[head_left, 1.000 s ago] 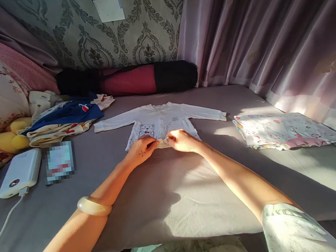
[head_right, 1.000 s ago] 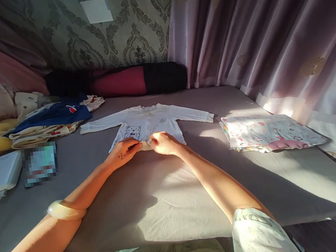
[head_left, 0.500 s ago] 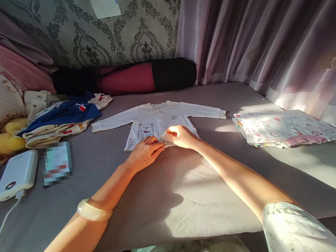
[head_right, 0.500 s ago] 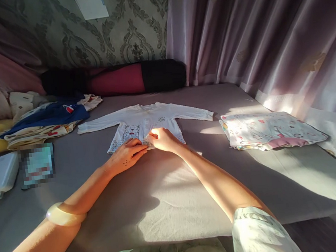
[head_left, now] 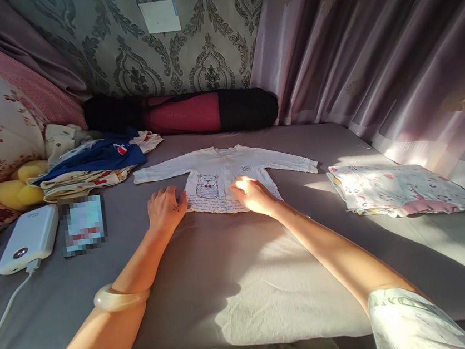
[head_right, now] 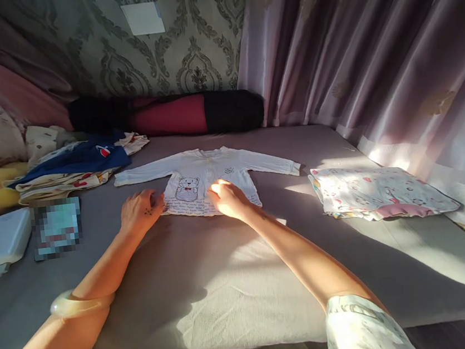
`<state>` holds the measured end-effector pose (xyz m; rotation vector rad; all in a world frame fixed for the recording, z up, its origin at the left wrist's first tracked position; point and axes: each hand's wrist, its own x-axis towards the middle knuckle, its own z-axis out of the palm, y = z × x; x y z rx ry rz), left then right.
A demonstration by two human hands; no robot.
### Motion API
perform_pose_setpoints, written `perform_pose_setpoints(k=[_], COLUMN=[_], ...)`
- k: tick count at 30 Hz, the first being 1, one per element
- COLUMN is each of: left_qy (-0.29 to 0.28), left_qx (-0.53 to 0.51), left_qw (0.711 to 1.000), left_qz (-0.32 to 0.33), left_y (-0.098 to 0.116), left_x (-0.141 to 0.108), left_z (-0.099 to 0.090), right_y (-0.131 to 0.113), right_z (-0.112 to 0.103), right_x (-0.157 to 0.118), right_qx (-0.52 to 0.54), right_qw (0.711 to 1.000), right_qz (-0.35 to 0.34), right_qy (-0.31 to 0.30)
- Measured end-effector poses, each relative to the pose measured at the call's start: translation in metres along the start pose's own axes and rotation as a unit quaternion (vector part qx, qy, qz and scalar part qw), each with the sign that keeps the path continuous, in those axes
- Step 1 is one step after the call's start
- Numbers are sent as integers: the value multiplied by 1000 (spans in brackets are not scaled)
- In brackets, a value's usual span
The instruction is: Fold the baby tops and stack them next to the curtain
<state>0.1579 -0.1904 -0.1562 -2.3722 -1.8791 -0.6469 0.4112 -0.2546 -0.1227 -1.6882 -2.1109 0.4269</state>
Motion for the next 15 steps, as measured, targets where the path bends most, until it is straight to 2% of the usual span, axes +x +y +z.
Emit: perform_pose_setpoints(k=[2,4,8,11,15], left_qy=[-24,-41,-130,-190,-202], left_qx=[8,-1,-18,-31,-45], left_qw=[1000,999,990,978,973], left_qz=[-14,-15,-50,-84,-99], left_y=[-7,-7,4,9,6], left_x=[0,-1,-2,-1,2], left_z=[4,3,-6,-13,-13], right_y=[-10,-24,-47,-50,-45], right_z=[7,18,46,61,68], right_x=[12,24,46,63,95], right_qx=[-29,-68,-104,-106,-120], right_qw=[998,993,985,986,986], right_qz=[-46,-70,-30,6,42], right_qy=[-21,-68,-133,-132,-108])
